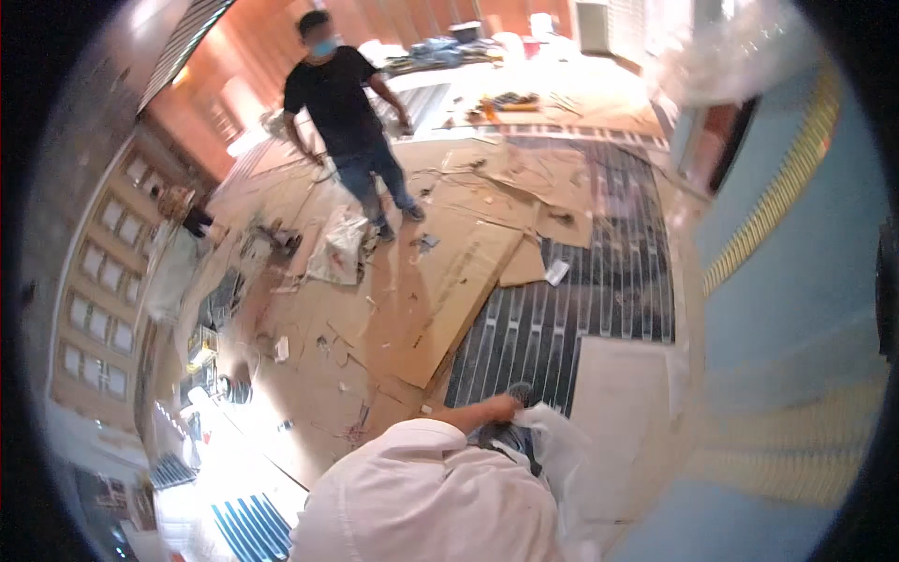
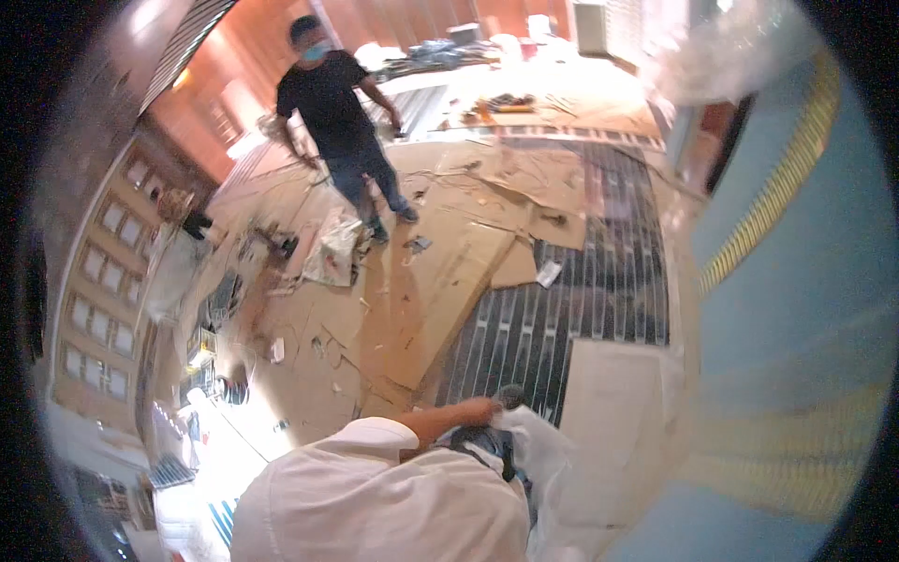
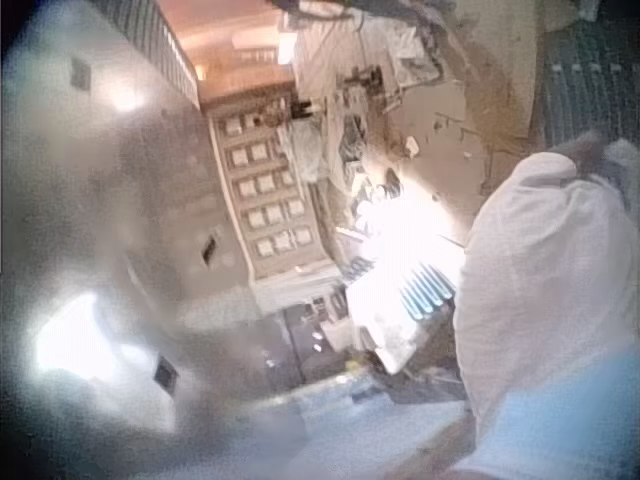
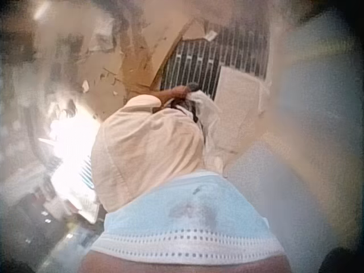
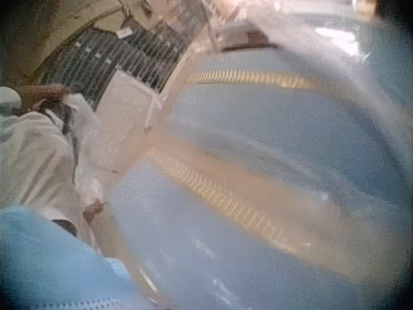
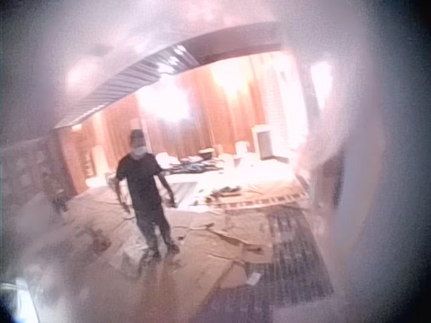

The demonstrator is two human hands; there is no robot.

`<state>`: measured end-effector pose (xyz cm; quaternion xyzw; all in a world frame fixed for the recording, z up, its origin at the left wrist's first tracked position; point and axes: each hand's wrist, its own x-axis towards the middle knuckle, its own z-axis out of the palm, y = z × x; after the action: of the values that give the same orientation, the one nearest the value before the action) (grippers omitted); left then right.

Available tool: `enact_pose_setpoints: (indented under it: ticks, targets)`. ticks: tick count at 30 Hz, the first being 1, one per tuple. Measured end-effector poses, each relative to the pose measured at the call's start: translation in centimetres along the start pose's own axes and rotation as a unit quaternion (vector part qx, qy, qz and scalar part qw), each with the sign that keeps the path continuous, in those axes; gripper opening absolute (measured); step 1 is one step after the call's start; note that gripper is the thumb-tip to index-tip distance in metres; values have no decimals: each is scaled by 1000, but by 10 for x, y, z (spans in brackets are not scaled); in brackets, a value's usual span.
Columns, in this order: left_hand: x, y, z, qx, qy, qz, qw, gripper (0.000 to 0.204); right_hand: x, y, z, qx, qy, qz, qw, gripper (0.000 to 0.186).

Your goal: The person prepares the floor by laying down and smoothing protective plastic sheeting over underfloor heating elements, using their hands and a marker pen to align and mark the material before removing excess portions.

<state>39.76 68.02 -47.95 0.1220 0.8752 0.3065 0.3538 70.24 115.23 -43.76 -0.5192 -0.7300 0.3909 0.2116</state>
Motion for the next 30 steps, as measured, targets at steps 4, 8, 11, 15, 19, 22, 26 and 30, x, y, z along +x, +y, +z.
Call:
enact_pose_setpoints:
  ticks: [4,8,11,15,19,22,26,30]
  targets:
    - [-36,-56,61,-38,115,-44,992,30,7,-14,49,-59,-144,-24,988,28]
    - [-41,-60,47,-69,164,-71,981,25,17,-17,67,-118,-207,-8,971,30]
    - [-57,-75,37,-106,143,-120,977,29,34,-9,72,-163,-248,-8,955,32]
    - [-52,-63,1,-154,219,-128,955,25,58,6,52,-211,-253,-21,944,35]
    - [-49,-75,-25,-157,190,-145,958,27,61,13,46,-175,-268,-9,947,35]
    - [-61,-95,-23,-175,226,-108,952,27,33,-14,70,-3,-277,67,959,32]
    - [-63,-114,-19,-156,250,-136,946,33,-4,-37,73,-31,-259,68,963,33]
    - [-57,-118,-30,-196,230,-168,938,34,-19,-36,74,-95,-293,80,948,26]
